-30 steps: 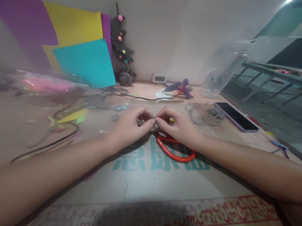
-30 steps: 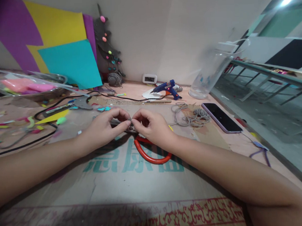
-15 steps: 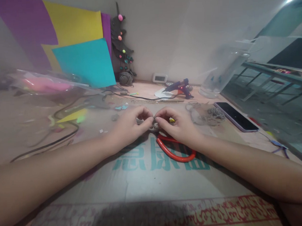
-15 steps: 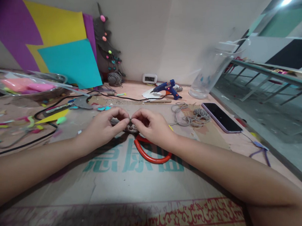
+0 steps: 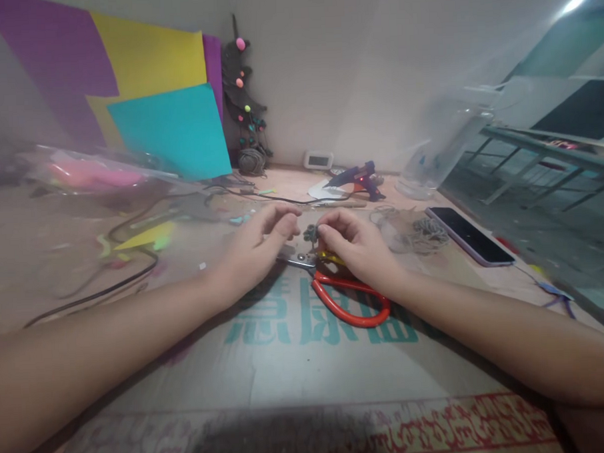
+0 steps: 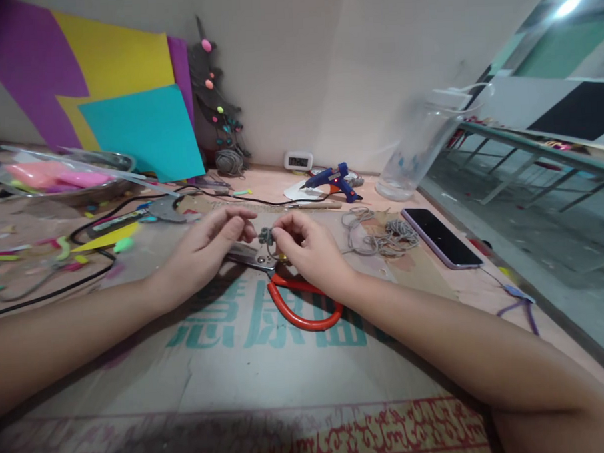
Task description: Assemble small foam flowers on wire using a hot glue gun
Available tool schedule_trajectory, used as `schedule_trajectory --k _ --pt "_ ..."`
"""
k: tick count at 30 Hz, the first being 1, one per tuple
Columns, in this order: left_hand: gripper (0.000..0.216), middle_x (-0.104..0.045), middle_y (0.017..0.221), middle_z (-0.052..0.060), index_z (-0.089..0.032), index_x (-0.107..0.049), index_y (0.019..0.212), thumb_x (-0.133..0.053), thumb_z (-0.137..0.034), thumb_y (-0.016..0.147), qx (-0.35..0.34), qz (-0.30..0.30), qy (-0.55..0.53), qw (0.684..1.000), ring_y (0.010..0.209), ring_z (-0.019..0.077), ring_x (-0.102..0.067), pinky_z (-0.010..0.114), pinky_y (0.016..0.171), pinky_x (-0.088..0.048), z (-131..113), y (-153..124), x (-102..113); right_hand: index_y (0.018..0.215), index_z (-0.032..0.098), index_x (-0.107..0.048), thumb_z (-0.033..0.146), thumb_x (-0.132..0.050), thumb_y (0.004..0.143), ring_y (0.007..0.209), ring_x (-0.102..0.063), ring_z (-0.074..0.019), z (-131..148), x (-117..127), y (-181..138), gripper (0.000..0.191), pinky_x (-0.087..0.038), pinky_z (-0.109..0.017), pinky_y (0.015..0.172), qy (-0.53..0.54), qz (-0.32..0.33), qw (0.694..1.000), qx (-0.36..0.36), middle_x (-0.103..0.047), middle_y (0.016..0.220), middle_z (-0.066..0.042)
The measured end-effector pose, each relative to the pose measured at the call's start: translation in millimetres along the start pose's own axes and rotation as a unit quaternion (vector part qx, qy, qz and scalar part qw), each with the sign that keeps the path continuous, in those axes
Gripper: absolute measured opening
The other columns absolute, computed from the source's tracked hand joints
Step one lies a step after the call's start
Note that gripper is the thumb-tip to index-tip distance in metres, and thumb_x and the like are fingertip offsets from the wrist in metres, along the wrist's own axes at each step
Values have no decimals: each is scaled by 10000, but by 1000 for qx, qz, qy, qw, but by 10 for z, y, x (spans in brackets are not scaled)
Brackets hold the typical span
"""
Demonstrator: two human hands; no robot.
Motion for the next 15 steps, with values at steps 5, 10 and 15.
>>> schedule_trajectory --k 5,10,15 --pt "258 -552 791 6 -202 -500 774 -435 -350 975 -3 -70 37 997 808 160 -543 282 794 -438 24 45 101 880 195 -525 336 -559 895 602 -561 -103 -33 13 12 146 -449 -239 584 34 -2 999 -2 -588 672 38" --pt "356 -522 728 1 -210 -483 706 -370 -385 995 -6 -52 75 996 762 174 -526 299 730 -414 42 44 106 876 195 -525 335 -565 888 611 -574 -105 -34 9 22 147 -454 -241 593 37 -5 999 -5 -586 665 40" --pt "392 -536 690 0 -206 -502 703 -382 -459 978 27 -23 66 997 697 171 -527 292 636 -404 61 43 66 874 195 -526 324 -559 889 597 -565 -102 -22 9 26 133 -437 -237 574 22 -5 1000 1 -587 659 43"
Point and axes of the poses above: each hand's wrist, its own y-axis towards the middle knuckle, its own x-axis out of the back of the hand, z = x × y, the point moved 5 cm from there along y, towards the middle knuckle
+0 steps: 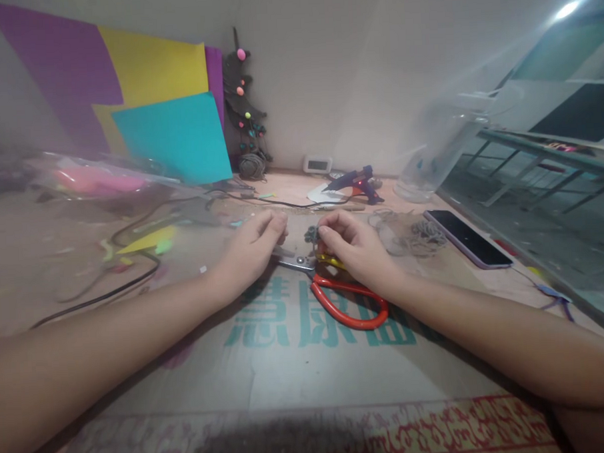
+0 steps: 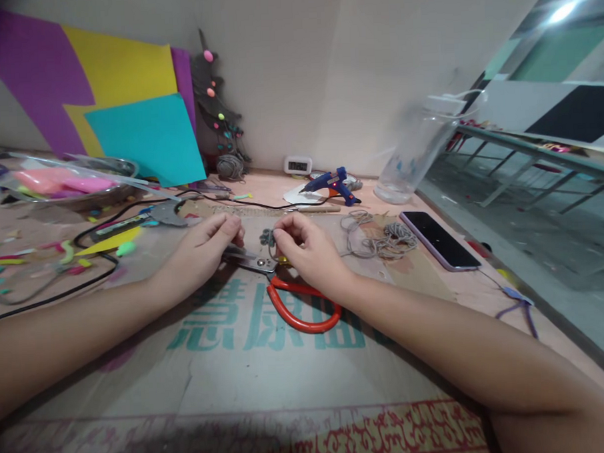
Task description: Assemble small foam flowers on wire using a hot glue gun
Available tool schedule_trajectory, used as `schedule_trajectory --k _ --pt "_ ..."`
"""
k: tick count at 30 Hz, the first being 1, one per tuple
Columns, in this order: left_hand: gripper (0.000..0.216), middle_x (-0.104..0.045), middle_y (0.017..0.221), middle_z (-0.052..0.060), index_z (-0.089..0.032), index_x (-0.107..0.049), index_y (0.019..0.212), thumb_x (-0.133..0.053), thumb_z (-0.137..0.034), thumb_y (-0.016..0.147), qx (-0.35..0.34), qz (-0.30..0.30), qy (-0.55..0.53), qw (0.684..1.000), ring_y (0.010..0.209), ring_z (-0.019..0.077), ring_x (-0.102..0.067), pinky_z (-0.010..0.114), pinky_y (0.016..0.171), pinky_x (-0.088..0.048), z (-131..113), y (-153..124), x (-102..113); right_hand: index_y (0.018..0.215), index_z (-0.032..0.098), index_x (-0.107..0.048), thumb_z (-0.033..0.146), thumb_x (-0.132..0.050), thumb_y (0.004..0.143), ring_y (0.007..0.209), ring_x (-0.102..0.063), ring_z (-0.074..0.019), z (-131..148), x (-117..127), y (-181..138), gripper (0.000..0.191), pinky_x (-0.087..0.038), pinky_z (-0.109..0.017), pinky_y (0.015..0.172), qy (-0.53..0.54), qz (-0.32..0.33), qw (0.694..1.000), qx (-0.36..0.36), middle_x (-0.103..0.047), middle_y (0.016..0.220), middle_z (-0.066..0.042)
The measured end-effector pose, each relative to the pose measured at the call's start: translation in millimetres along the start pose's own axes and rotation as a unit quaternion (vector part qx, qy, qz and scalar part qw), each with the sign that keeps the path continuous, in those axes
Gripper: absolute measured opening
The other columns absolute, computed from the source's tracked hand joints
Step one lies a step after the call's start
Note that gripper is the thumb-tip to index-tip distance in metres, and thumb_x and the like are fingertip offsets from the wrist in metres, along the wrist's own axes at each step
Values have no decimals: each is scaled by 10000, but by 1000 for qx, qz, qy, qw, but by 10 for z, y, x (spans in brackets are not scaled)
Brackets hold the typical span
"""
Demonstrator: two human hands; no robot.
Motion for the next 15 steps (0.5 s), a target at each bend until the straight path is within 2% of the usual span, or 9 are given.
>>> schedule_trajectory --k 3,6,10,15 --pt "362 -531 680 -6 -202 -513 716 -409 -447 961 29 15 -23 999 665 161 -514 279 589 -394 24 10 -21 873 194 -528 316 -555 893 599 -561 -100 6 -2 -5 126 -434 -234 577 -1 2 1000 4 -588 661 43" --pt "311 -565 721 -2 -197 -551 745 -417 -395 945 43 12 -44 998 701 160 -534 275 610 -416 38 17 -22 878 194 -531 313 -558 891 598 -557 -100 16 -7 -12 123 -432 -235 576 -1 3 1000 2 -586 663 43" --pt "282 -592 751 10 -196 -580 753 -416 -353 920 42 10 -47 998 749 174 -552 284 653 -436 39 22 -20 876 194 -534 316 -559 886 592 -557 -105 21 -12 -12 125 -434 -241 574 -8 4 1000 -2 -585 653 42" --pt "278 -544 689 -11 -199 -538 727 -487 -404 907 31 13 -46 998 671 158 -525 273 606 -418 31 18 -35 874 194 -537 313 -562 884 592 -555 -103 17 -9 -4 121 -431 -240 571 -14 4 1000 7 -584 662 40"
Point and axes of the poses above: each hand's wrist, its own y-axis towards the middle knuckle, its own x-axis out of the back of the hand, z = x × y, the point moved 5 cm from there along y, towards the middle knuckle
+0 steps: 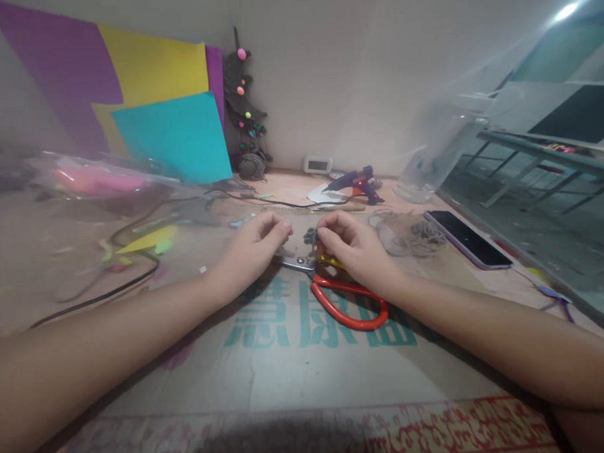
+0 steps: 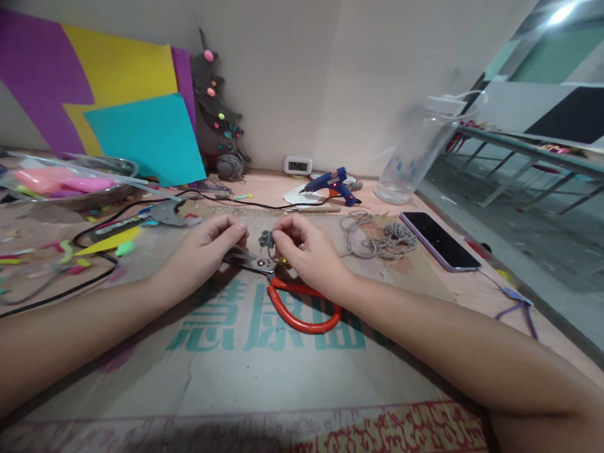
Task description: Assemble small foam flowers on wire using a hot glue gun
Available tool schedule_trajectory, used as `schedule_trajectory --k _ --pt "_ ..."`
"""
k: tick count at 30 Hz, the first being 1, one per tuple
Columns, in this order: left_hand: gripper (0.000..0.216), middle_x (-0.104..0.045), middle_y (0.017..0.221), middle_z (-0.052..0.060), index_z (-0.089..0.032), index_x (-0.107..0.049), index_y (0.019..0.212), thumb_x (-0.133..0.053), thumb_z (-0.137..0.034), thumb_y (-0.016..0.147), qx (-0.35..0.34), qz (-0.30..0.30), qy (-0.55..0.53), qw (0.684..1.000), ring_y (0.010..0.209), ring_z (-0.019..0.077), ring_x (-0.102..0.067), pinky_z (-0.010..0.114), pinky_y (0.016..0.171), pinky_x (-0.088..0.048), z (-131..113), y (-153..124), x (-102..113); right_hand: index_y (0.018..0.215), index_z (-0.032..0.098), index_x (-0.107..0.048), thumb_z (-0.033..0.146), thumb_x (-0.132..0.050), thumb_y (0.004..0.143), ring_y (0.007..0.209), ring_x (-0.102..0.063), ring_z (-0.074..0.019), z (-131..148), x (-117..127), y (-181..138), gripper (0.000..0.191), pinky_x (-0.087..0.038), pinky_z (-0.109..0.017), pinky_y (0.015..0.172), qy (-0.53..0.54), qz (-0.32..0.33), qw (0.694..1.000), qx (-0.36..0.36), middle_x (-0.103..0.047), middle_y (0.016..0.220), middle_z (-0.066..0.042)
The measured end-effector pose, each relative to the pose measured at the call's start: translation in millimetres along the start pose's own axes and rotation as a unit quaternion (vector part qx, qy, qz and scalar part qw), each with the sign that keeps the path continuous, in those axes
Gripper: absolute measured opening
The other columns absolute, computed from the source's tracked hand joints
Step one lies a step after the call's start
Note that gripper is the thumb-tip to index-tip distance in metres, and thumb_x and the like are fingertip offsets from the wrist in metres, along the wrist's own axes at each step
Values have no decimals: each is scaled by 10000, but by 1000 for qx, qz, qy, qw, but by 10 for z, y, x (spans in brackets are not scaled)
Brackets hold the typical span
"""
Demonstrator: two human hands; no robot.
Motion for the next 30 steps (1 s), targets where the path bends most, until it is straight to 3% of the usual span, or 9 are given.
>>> schedule_trajectory --k 9,17,23,30 --pt "254 -607 747 -2 -189 -563 742 -622 -414 845 1 -15 55 998 712 165 -567 291 659 -428 -17 -10 25 888 192 -535 300 -554 895 592 -552 -101 5 -7 -7 110 -431 -237 573 0 4 1000 2 -584 657 43" --pt "265 -616 771 11 -185 -580 786 -474 -383 927 -31 11 57 998 742 171 -569 285 663 -425 -21 -9 -20 889 190 -540 292 -550 893 614 -554 -107 3 -18 -5 102 -434 -244 585 -16 10 1000 7 -589 681 31" --pt "276 -693 944 38 -185 -657 1031 -485 -376 931 -41 31 49 997 890 192 -627 307 798 -470 -56 -56 -50 897 191 -545 317 -548 896 614 -549 -115 -20 -11 -13 126 -435 -249 577 -33 12 999 10 -587 683 27" --pt "187 -696 879 23 -190 -657 880 -577 -358 874 -68 34 102 992 857 198 -641 320 815 -478 -127 -73 -54 885 189 -554 300 -551 897 623 -560 -119 24 -30 -23 112 -447 -249 580 -56 18 998 23 -594 685 21"
Point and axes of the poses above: each hand's wrist, its own y-axis towards the middle knuckle, its own x-axis out of the back of the hand, z = x × y, the point moved 5 cm from there along y, towards the middle knuckle
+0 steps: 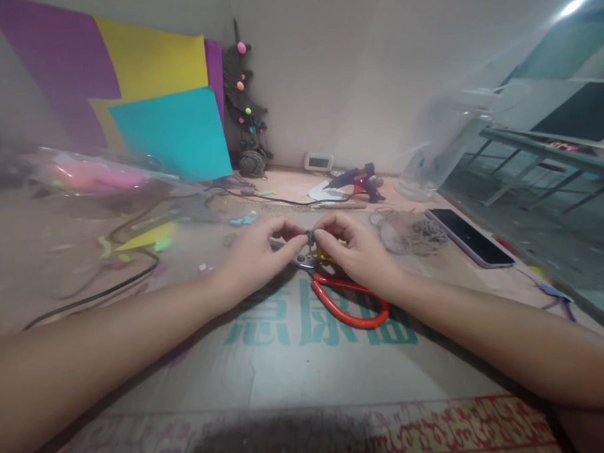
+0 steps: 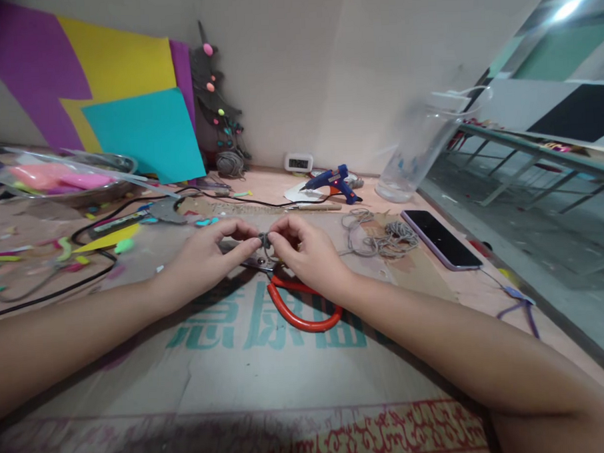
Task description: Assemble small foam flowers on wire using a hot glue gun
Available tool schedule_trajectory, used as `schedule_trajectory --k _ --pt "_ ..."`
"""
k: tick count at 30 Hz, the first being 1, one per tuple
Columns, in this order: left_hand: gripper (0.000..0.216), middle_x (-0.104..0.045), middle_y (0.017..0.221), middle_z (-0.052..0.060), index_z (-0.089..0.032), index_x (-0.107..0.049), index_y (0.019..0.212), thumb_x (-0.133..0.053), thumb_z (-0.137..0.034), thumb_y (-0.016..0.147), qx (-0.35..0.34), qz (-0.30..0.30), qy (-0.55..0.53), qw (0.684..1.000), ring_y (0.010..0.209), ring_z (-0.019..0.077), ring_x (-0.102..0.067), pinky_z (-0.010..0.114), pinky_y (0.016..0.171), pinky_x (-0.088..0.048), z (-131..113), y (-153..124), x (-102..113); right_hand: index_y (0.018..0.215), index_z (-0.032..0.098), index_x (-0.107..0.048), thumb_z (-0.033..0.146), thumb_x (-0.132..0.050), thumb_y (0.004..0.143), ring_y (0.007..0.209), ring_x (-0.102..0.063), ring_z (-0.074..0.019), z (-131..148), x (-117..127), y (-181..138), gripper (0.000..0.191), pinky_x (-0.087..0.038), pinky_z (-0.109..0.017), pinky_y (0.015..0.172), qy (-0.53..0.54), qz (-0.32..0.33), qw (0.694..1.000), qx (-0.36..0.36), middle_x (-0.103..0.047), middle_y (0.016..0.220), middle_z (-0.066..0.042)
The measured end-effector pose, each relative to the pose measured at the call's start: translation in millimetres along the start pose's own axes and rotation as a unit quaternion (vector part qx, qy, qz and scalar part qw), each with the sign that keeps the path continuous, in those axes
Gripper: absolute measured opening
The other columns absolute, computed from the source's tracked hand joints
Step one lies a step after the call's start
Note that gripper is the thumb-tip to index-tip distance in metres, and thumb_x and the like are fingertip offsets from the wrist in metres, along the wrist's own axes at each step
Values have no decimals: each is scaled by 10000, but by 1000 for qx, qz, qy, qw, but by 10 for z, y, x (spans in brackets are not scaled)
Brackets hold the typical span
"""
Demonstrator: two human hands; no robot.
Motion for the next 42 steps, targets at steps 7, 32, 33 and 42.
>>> schedule_trajectory --k 7,32,33,42 --pt "142 -673 848 20 -182 -629 838 -538 -290 861 -2 3 10 1000 826 190 -630 302 753 -475 -3 -4 -8 875 181 -571 279 -543 897 650 -571 -121 48 -6 -11 104 -458 -253 607 -18 10 1000 10 -606 706 10" --pt "197 -704 850 25 -178 -657 856 -541 -337 865 -1 13 8 1000 827 196 -651 301 776 -485 -4 -3 -17 858 187 -571 289 -554 896 620 -536 -112 5 -22 -4 110 -430 -245 578 -32 24 999 6 -587 696 21" --pt "203 -709 865 27 -180 -666 874 -540 -338 862 -1 13 4 1000 841 198 -652 301 787 -487 -8 -5 -17 857 187 -567 290 -552 898 620 -539 -112 3 -18 -2 112 -433 -245 580 -27 20 999 4 -586 692 22" --pt "215 -711 855 27 -183 -666 870 -537 -355 868 11 14 -24 1000 820 193 -645 290 747 -495 -36 1 -9 872 190 -546 308 -549 907 616 -551 -113 13 7 -17 123 -441 -241 570 5 8 1000 -12 -587 682 25"
Point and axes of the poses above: each hand's wrist, its own y-axis towards the middle knuckle, its own x-axis out of the back of the hand, z = x × y, the point moved 5 cm from there along y, towards the middle knuckle
